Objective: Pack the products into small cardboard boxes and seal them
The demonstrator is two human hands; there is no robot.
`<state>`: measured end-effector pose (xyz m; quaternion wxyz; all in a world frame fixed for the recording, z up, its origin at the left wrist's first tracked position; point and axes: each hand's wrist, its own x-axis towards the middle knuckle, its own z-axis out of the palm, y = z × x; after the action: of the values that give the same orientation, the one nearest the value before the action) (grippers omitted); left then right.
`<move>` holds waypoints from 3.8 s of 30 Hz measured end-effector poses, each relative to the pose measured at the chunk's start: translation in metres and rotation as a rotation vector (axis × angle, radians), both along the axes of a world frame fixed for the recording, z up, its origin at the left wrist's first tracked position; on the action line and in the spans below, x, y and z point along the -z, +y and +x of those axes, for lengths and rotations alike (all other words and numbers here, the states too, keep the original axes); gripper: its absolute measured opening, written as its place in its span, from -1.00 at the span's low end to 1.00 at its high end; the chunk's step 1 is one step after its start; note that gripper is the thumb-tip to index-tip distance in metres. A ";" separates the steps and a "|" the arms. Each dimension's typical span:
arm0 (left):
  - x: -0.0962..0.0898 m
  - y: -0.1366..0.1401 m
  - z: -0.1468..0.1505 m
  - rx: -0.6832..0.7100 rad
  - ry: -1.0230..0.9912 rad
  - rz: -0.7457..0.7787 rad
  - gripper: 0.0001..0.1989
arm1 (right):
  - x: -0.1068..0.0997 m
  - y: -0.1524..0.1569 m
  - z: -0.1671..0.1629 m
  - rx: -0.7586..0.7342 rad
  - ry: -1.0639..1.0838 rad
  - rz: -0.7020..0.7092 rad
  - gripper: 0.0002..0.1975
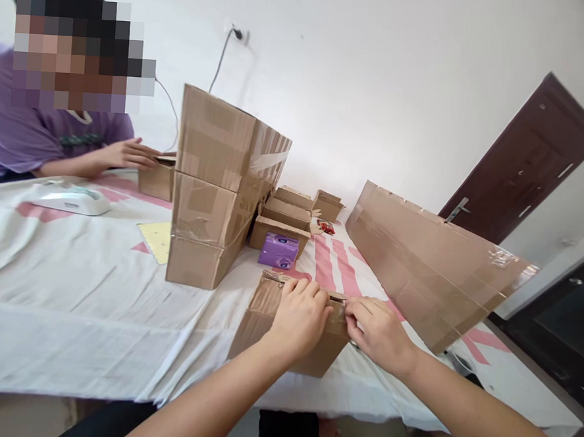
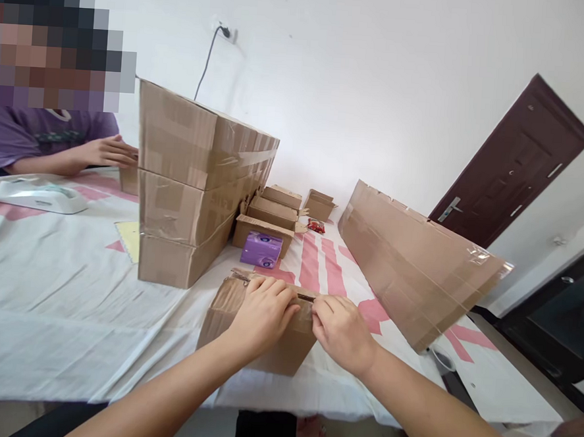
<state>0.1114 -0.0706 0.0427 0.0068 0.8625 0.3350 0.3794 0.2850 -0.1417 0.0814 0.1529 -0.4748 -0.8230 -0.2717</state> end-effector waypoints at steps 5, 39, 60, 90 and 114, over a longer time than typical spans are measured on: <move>0.001 0.001 0.001 -0.017 -0.008 0.022 -0.88 | 0.004 0.002 -0.003 -0.001 -0.094 0.042 -0.88; 0.001 0.001 0.003 -0.039 0.003 0.045 -0.88 | 0.013 0.006 0.000 0.031 -0.017 0.060 -0.87; 0.001 0.001 0.001 -0.016 0.019 0.013 -0.89 | -0.006 0.002 -0.004 0.037 0.252 0.003 -0.93; -0.001 0.004 -0.001 0.029 -0.006 0.046 -0.88 | -0.003 0.013 0.039 0.213 0.298 0.125 -0.89; -0.005 0.001 -0.006 0.022 0.098 0.157 -0.80 | 0.114 -0.126 0.133 0.514 0.228 -0.661 -0.85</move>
<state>0.1055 -0.0700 0.0476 -0.0728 0.8815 0.2946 0.3617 0.4181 -0.2681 -0.0331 0.0096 -0.7148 -0.6985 0.0315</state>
